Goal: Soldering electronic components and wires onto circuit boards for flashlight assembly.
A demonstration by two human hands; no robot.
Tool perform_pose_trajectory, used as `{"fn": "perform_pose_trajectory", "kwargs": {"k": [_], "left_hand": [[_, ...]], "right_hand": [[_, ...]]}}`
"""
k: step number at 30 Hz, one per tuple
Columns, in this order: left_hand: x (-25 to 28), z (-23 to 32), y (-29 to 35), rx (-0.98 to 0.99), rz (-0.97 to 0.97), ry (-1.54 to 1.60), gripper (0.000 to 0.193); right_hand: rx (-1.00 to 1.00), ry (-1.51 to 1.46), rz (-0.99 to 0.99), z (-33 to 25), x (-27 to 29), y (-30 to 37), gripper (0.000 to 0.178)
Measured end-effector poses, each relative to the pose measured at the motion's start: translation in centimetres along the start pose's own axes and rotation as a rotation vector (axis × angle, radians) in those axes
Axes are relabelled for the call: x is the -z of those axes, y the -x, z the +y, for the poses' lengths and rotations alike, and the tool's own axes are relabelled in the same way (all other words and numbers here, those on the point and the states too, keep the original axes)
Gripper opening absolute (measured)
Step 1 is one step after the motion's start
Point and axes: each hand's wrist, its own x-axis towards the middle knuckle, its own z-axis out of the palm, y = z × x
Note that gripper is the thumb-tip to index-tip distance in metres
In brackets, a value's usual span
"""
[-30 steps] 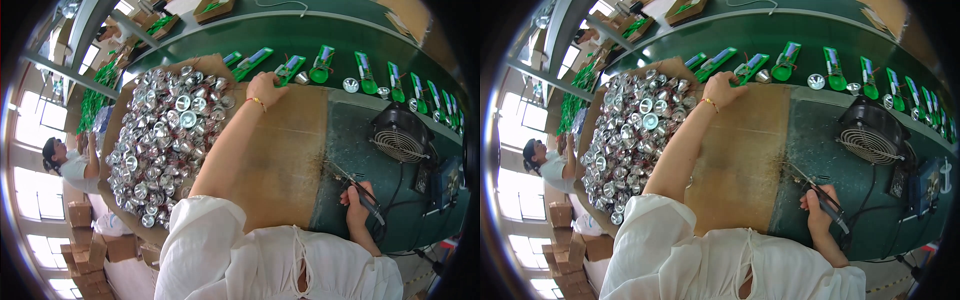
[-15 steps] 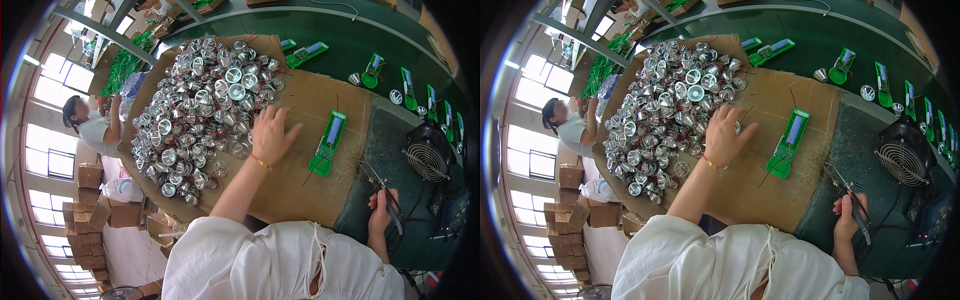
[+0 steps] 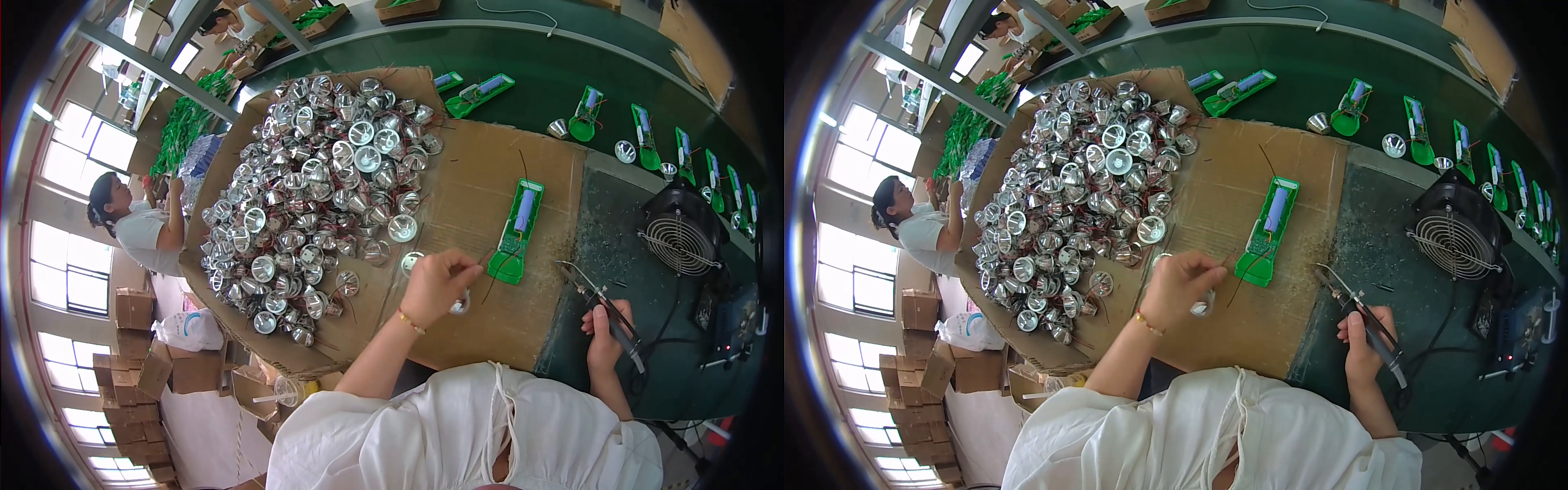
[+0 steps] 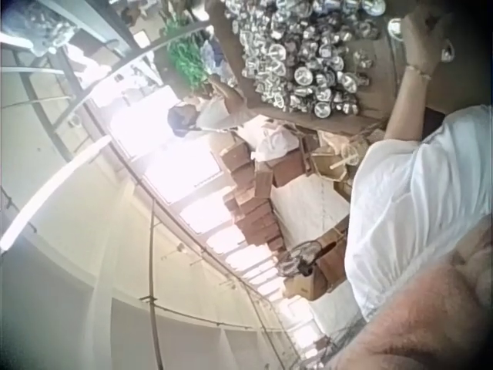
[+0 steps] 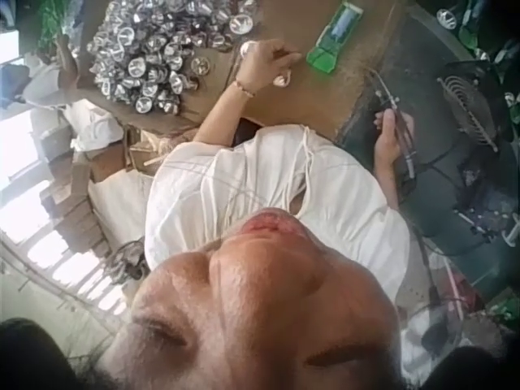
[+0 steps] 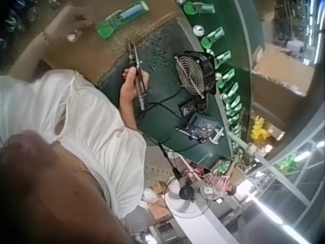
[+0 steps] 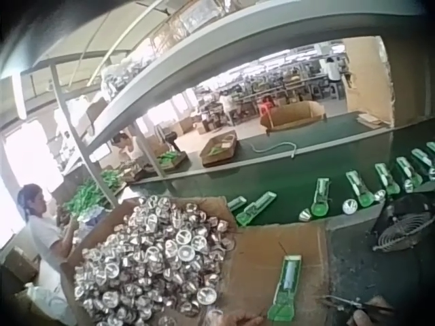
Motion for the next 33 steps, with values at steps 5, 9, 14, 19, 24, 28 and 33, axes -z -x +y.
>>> {"fn": "perform_pose_trajectory", "kwargs": {"k": [5, 9, 14, 19, 24, 28, 33], "left_hand": [[-0.7, -1.2, 0.2, 0.131, -0.014, 0.269, 0.015], [-1.5, -1.8, -0.3, 0.134, -0.012, 0.253, 0.021], [-2.4, -0.9, -0.6, 0.087, 0.025, 0.208, 0.02], [-2.5, -0.9, -1.0, 0.095, 0.018, 0.186, 0.018], [-3.0, 0.1, -1.2, 0.112, 0.023, 0.147, 0.018], [-3.7, -0.4, -1.4, -0.056, 0.127, 0.071, 0.017], [-3.9, 0.0, -1.6, -0.093, 0.096, 0.046, 0.015]], "right_hand": [[0.04, 0.017, -0.052, -1.3, -1.1, 1.0, 0.015], [0.039, 0.008, -0.096, -1.6, -2.2, 1.0, 0.016], [0.066, -0.022, -0.182, -3.7, -4.3, 0.6, 0.014], [0.037, -0.013, -0.164, -2.8, -5.4, -0.1, 0.016], [0.028, -0.015, -0.158, -2.8, -5.5, -0.1, 0.016], [0.002, -0.062, -0.116, -2.5, -5.7, -0.5, 0.016], [0.007, -0.049, -0.13, -2.4, -5.6, -0.7, 0.015]]}}
